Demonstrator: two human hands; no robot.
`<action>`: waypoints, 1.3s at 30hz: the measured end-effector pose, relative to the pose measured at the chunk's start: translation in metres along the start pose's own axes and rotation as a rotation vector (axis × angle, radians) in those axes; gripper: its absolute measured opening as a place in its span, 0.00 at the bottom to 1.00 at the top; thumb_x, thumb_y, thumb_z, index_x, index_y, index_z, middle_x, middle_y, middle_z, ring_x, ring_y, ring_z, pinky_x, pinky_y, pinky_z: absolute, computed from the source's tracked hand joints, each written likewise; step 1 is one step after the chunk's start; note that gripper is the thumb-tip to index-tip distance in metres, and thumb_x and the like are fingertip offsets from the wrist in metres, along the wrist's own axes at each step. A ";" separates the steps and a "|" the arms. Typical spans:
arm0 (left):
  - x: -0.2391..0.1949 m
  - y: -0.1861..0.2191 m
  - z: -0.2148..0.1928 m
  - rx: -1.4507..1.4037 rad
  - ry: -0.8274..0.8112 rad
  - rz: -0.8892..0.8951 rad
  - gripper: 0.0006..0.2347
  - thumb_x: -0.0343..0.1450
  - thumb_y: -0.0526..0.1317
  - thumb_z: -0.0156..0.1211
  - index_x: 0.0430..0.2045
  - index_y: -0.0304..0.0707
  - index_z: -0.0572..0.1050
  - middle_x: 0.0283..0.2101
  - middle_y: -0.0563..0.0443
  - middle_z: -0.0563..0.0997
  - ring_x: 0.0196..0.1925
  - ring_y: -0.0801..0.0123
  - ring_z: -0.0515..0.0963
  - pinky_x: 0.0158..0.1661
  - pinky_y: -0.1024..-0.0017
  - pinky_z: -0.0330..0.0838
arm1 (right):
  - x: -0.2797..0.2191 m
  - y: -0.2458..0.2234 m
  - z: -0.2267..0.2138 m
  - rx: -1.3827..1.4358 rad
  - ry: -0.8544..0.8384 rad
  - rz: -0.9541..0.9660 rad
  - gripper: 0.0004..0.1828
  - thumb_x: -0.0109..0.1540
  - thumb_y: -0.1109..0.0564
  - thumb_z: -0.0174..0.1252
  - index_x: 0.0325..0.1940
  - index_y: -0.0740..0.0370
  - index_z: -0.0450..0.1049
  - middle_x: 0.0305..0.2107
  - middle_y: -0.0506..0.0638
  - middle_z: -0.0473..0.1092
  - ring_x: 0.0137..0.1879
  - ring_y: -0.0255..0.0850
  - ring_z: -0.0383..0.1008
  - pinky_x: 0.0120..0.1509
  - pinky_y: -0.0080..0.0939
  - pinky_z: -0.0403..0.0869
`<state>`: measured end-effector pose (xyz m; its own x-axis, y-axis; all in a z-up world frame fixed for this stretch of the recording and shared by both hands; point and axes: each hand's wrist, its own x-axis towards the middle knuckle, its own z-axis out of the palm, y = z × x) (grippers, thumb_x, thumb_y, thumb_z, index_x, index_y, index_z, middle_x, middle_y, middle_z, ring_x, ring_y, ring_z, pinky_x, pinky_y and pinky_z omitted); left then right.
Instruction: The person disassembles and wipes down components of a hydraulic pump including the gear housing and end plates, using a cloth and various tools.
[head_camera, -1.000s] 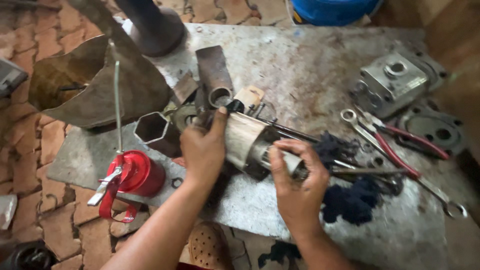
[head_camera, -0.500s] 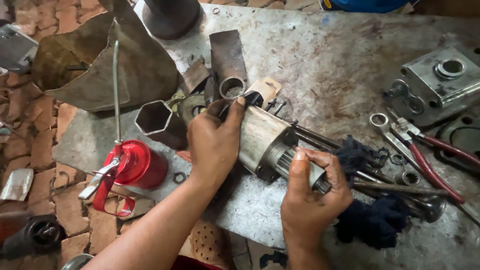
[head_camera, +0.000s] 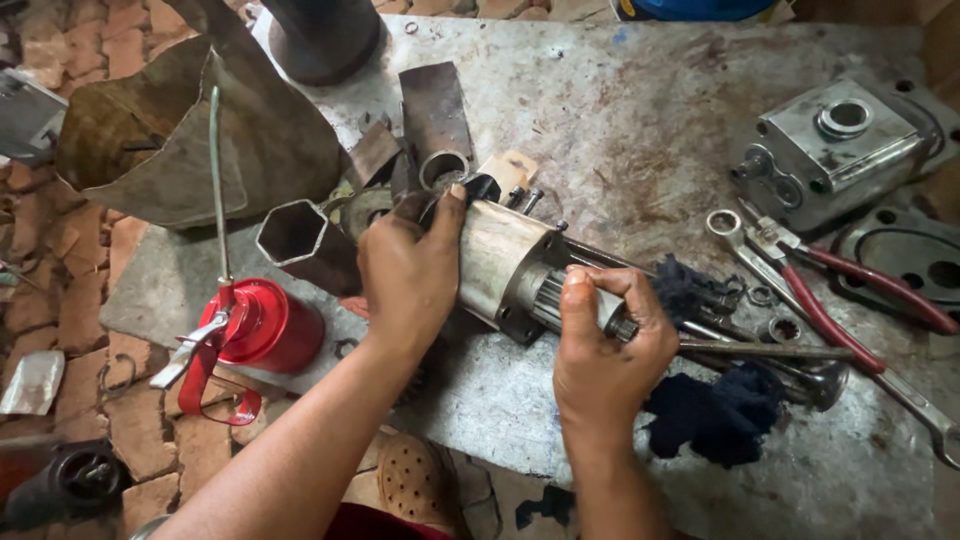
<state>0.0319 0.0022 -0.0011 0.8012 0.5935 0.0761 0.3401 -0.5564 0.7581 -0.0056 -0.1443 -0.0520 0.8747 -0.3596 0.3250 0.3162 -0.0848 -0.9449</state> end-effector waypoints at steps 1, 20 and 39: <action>0.000 0.000 -0.001 -0.024 0.002 0.020 0.17 0.69 0.52 0.62 0.36 0.36 0.84 0.23 0.37 0.82 0.25 0.61 0.84 0.35 0.63 0.74 | 0.001 0.000 -0.001 0.009 -0.007 0.017 0.04 0.66 0.64 0.61 0.38 0.69 0.75 0.33 0.48 0.75 0.43 0.32 0.72 0.53 0.32 0.72; -0.004 0.004 0.002 0.098 0.087 -0.107 0.20 0.68 0.55 0.64 0.32 0.32 0.84 0.29 0.31 0.83 0.35 0.45 0.86 0.40 0.55 0.74 | -0.007 -0.004 0.009 -0.051 0.084 -0.009 0.07 0.65 0.61 0.63 0.39 0.69 0.74 0.34 0.48 0.74 0.42 0.33 0.73 0.53 0.35 0.72; -0.050 -0.010 -0.042 -0.122 -0.128 0.044 0.18 0.72 0.51 0.60 0.47 0.37 0.80 0.38 0.47 0.86 0.42 0.71 0.82 0.47 0.72 0.73 | -0.009 -0.015 -0.020 0.090 0.043 0.281 0.15 0.68 0.57 0.58 0.28 0.66 0.76 0.21 0.42 0.67 0.30 0.27 0.59 0.35 0.32 0.59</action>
<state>-0.0326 0.0024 0.0144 0.8726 0.4872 0.0338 0.2476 -0.5009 0.8293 -0.0255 -0.1587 -0.0417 0.9168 -0.3966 0.0474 0.0969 0.1058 -0.9897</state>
